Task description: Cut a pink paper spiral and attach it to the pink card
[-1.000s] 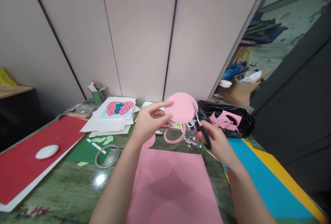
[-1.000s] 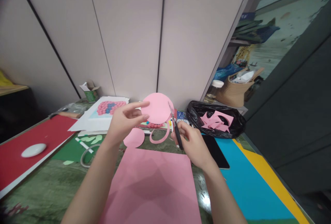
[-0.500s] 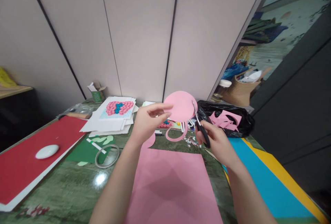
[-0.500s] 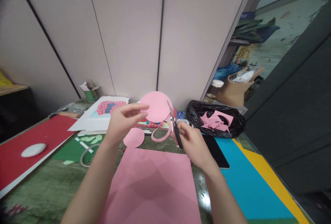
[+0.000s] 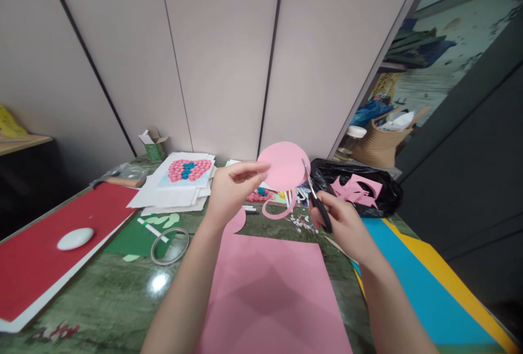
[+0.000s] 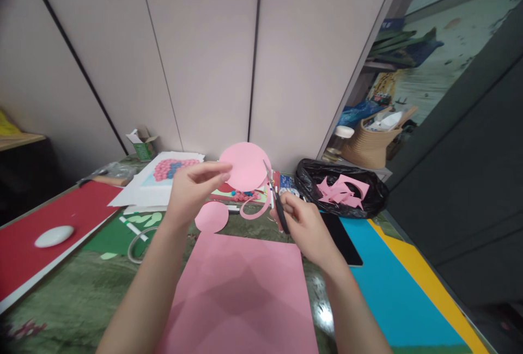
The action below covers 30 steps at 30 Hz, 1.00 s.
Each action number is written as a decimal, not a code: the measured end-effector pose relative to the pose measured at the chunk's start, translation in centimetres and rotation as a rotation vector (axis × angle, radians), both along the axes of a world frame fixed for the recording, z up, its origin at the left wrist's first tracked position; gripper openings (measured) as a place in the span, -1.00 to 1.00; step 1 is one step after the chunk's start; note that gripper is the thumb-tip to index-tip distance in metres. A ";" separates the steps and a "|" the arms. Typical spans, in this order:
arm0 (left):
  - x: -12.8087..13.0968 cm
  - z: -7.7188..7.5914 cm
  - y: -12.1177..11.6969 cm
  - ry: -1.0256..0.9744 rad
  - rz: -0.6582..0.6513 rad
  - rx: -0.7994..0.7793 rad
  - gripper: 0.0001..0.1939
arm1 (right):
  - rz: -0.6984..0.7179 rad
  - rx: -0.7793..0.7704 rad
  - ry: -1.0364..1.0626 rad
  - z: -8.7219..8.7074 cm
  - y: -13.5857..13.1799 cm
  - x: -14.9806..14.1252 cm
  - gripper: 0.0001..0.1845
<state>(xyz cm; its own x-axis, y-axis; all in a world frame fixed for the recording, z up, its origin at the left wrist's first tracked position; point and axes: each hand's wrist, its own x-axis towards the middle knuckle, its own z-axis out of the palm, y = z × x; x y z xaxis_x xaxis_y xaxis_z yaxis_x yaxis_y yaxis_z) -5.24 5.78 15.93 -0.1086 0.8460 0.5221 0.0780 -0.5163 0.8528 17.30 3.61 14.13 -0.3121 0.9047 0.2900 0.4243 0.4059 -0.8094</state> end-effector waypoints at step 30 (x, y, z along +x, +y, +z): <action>0.4 0.2 -0.6 0.004 -0.160 -0.096 -0.65 | 0.008 -0.005 -0.001 0.3 -0.1 -0.2 -0.82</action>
<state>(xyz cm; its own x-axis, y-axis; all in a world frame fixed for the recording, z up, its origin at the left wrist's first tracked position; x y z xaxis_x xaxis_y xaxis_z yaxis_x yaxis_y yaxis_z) -4.83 5.20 16.17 0.0334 0.8983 0.4380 0.0051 -0.4384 0.8988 17.06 3.52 14.41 -0.3194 0.9036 0.2856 0.4221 0.4055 -0.8108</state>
